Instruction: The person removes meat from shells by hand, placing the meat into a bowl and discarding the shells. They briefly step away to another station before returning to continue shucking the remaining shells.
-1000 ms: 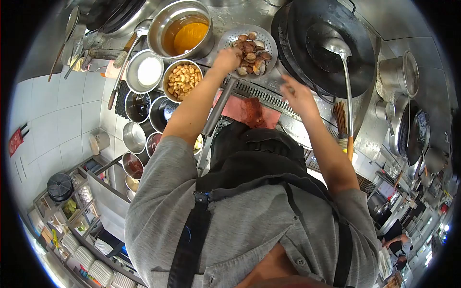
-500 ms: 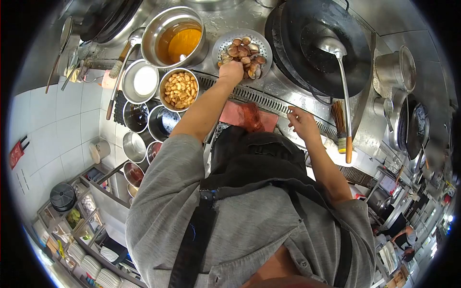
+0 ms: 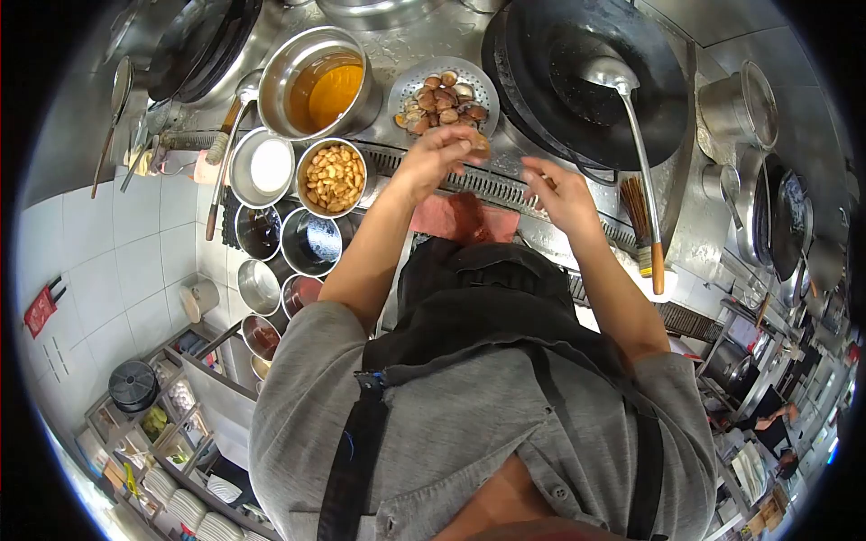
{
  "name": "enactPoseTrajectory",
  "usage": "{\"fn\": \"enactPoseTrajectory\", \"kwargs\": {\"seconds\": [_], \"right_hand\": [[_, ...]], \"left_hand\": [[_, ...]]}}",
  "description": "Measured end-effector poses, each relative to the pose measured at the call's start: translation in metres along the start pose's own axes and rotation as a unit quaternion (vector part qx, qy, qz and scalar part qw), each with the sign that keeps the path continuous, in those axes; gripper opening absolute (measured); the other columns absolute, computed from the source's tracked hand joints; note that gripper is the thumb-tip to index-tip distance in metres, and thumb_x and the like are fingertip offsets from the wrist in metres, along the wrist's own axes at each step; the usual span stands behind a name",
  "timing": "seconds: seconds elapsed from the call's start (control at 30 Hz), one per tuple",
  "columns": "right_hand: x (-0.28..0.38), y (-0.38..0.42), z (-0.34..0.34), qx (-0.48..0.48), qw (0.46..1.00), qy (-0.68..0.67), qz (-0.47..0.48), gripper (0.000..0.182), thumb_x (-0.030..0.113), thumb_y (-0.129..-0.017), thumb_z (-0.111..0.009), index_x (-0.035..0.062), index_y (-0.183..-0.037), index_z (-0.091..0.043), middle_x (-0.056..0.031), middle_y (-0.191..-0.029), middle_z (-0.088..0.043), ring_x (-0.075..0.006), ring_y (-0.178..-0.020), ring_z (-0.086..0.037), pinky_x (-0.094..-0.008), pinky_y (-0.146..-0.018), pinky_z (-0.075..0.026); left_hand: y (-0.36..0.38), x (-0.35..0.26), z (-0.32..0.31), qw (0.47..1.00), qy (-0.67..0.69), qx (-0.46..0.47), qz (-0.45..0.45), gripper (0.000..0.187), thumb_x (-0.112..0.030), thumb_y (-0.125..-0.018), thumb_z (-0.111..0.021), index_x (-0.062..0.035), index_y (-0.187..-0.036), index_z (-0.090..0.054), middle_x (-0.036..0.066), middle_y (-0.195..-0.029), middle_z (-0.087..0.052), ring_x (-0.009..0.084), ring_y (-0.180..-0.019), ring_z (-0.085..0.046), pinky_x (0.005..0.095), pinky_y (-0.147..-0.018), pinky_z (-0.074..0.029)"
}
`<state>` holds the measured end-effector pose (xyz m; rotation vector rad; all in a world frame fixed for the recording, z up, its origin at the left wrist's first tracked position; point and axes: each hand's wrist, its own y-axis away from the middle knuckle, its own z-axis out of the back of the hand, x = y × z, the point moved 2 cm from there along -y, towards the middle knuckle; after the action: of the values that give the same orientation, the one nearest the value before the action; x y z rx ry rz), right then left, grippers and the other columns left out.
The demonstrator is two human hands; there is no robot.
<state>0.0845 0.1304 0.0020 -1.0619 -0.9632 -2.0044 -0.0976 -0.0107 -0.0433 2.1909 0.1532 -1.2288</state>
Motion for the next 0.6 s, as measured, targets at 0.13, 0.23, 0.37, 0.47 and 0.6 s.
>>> {"fn": "enactPoseTrajectory", "kwargs": {"seconds": [0.13,0.23,0.37,0.47,0.6], "right_hand": [[0.03,-0.006,0.001,0.011,0.994,-0.107,0.022,0.03,0.015,-0.092,-0.059,-0.0023,-0.115,-0.062,-0.0105,-0.093,-0.068,-0.013,-0.072,-0.065,-0.0241,-0.057,-0.051],[0.04,-0.005,0.001,0.007,0.989,-0.134,0.067,0.027,0.013,-0.091,-0.06,-0.0025,-0.113,-0.063,-0.0099,-0.092,-0.067,-0.0135,-0.073,-0.066,-0.0236,-0.057,-0.05],[0.044,-0.004,0.002,-0.007,0.991,-0.124,0.045,0.025,0.009,-0.089,-0.062,-0.0024,-0.112,-0.064,-0.0086,-0.093,-0.068,-0.0132,-0.074,-0.066,-0.0235,-0.057,-0.05],[0.039,-0.006,0.001,-0.012,0.991,-0.131,0.028,0.024,0.012,-0.089,-0.062,-0.0007,-0.109,-0.064,-0.0087,-0.093,-0.068,-0.0127,-0.072,-0.066,-0.0252,-0.058,-0.051],[0.034,-0.006,0.002,-0.01,0.991,-0.128,0.023,0.026,0.013,-0.088,-0.063,-0.0004,-0.11,-0.064,-0.0085,-0.091,-0.069,-0.0121,-0.072,-0.065,-0.0254,-0.059,-0.051]], "left_hand": [[0.019,-0.015,-0.03,0.986,0.111,0.12,-0.028,0.026,-0.01,-0.093,-0.056,-0.0048,-0.117,-0.059,0.006,-0.105,-0.064,0.0141,-0.092,-0.062,0.0243,-0.068,-0.044],[0.017,-0.02,-0.04,0.994,0.048,0.087,-0.054,0.027,-0.01,-0.092,-0.058,-0.0034,-0.118,-0.059,0.005,-0.105,-0.064,0.0122,-0.092,-0.06,0.0237,-0.07,-0.045],[0.02,-0.031,-0.047,0.996,-0.01,0.065,-0.054,0.03,-0.011,-0.091,-0.06,-0.0019,-0.119,-0.06,0.005,-0.105,-0.065,0.0113,-0.091,-0.059,0.0243,-0.072,-0.046],[0.021,-0.032,-0.051,0.995,-0.046,0.063,-0.068,0.031,-0.012,-0.091,-0.06,-0.0004,-0.12,-0.06,0.006,-0.104,-0.065,0.0118,-0.091,-0.059,0.0256,-0.074,-0.047],[0.021,-0.033,-0.056,0.992,-0.06,0.07,-0.081,0.031,-0.012,-0.09,-0.061,0.0003,-0.119,-0.06,0.006,-0.102,-0.066,0.012,-0.089,-0.059,0.0259,-0.074,-0.048]]}}
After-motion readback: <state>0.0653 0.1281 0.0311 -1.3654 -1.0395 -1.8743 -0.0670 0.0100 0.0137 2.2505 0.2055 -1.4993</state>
